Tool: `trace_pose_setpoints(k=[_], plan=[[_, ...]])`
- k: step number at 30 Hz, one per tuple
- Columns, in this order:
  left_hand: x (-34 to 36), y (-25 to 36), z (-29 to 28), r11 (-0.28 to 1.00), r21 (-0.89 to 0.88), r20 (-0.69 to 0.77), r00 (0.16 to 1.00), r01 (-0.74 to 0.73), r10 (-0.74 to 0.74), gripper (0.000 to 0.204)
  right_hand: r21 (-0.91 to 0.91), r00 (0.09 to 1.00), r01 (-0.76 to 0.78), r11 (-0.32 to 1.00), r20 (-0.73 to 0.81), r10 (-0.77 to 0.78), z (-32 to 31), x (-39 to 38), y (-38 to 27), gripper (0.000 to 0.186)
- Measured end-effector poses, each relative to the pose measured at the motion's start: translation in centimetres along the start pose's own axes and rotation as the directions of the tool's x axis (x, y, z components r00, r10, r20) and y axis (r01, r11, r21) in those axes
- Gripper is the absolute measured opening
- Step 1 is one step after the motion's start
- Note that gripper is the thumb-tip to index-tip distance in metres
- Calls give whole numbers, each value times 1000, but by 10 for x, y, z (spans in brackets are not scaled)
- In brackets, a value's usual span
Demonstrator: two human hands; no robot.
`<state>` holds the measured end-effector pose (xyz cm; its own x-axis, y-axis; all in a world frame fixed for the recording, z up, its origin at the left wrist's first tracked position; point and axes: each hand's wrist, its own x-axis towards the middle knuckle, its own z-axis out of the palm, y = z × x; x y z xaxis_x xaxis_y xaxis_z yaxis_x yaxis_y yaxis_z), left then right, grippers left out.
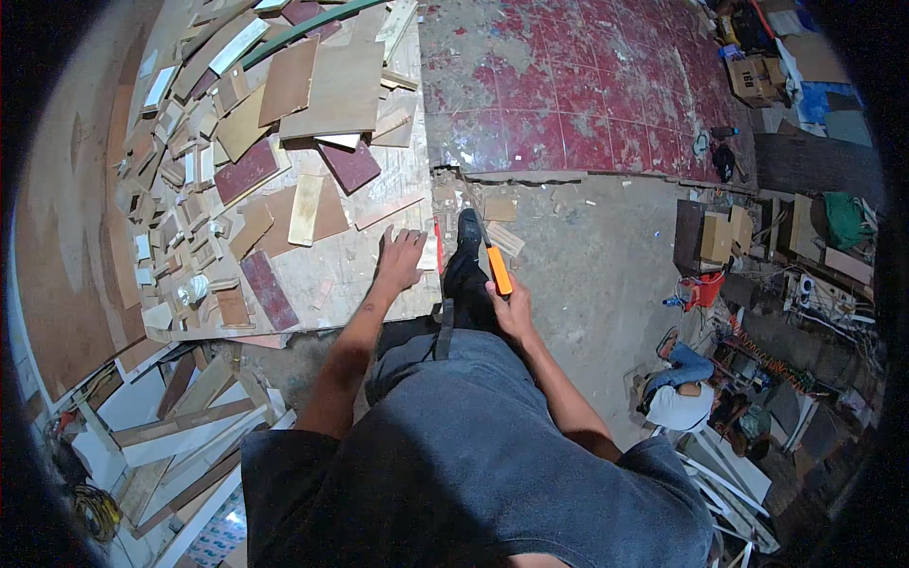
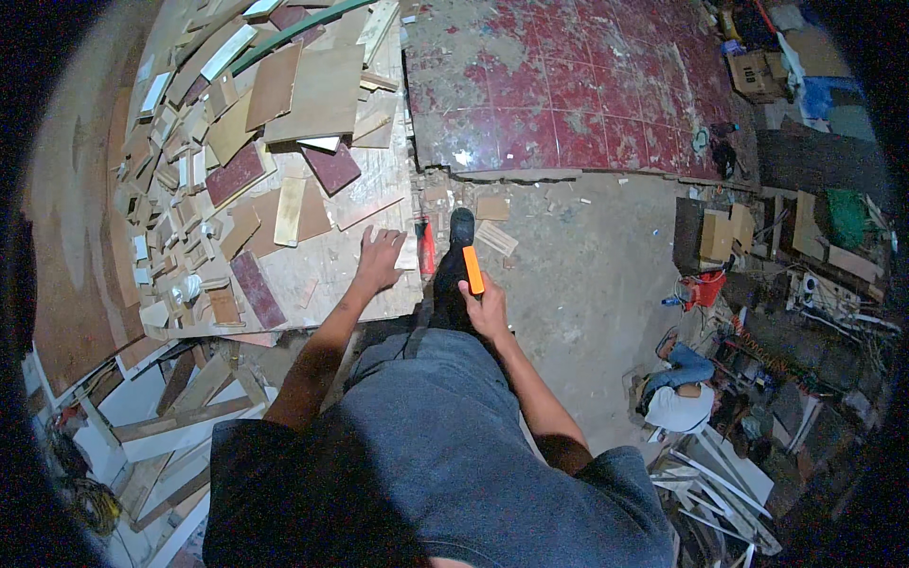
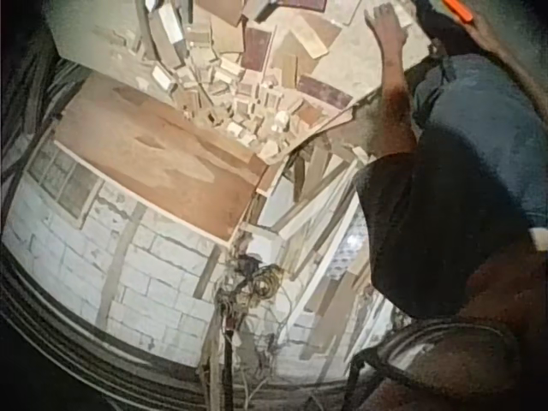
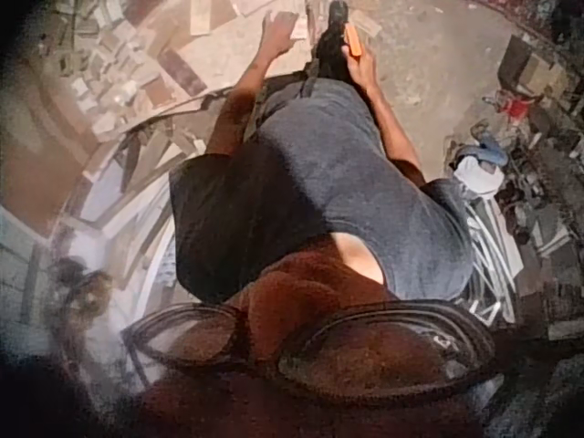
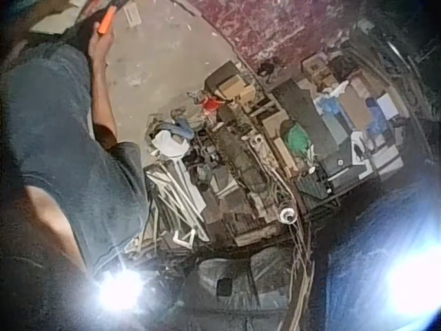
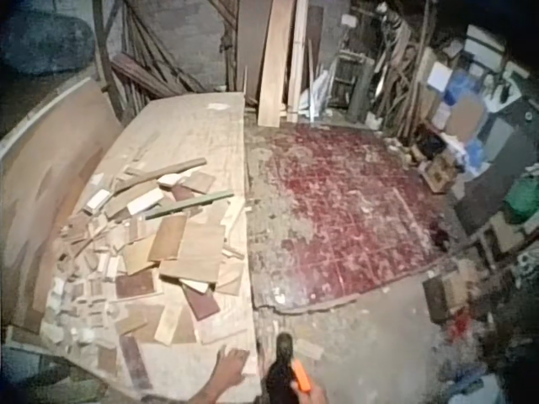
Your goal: The person is sawing and gluing small pieces of wood to assemble a small structure in a workshop.
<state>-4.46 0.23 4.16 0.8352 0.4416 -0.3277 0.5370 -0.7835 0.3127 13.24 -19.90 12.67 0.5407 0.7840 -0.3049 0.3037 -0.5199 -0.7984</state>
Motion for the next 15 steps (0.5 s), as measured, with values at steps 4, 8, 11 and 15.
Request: trace_pose_setpoints(k=[4,8,11,15], plan=[[13,12,1,1000,-13,-16,1000,20,-20,80,294,948,-318,901,76,310,-1,-3,-12,38],[14,12,8,999,-20,-66,997,35,-37,81,408,962,-272,871,78,263,2,1,-26,35],[17,16,5,998,-35,-54,997,56,-58,80,524,914,-401,751,181,362,8,4,-22,33],[17,18,5,995,-33,-42,994,99,-100,81,660,883,-465,590,299,361,13,8,-43,29]])
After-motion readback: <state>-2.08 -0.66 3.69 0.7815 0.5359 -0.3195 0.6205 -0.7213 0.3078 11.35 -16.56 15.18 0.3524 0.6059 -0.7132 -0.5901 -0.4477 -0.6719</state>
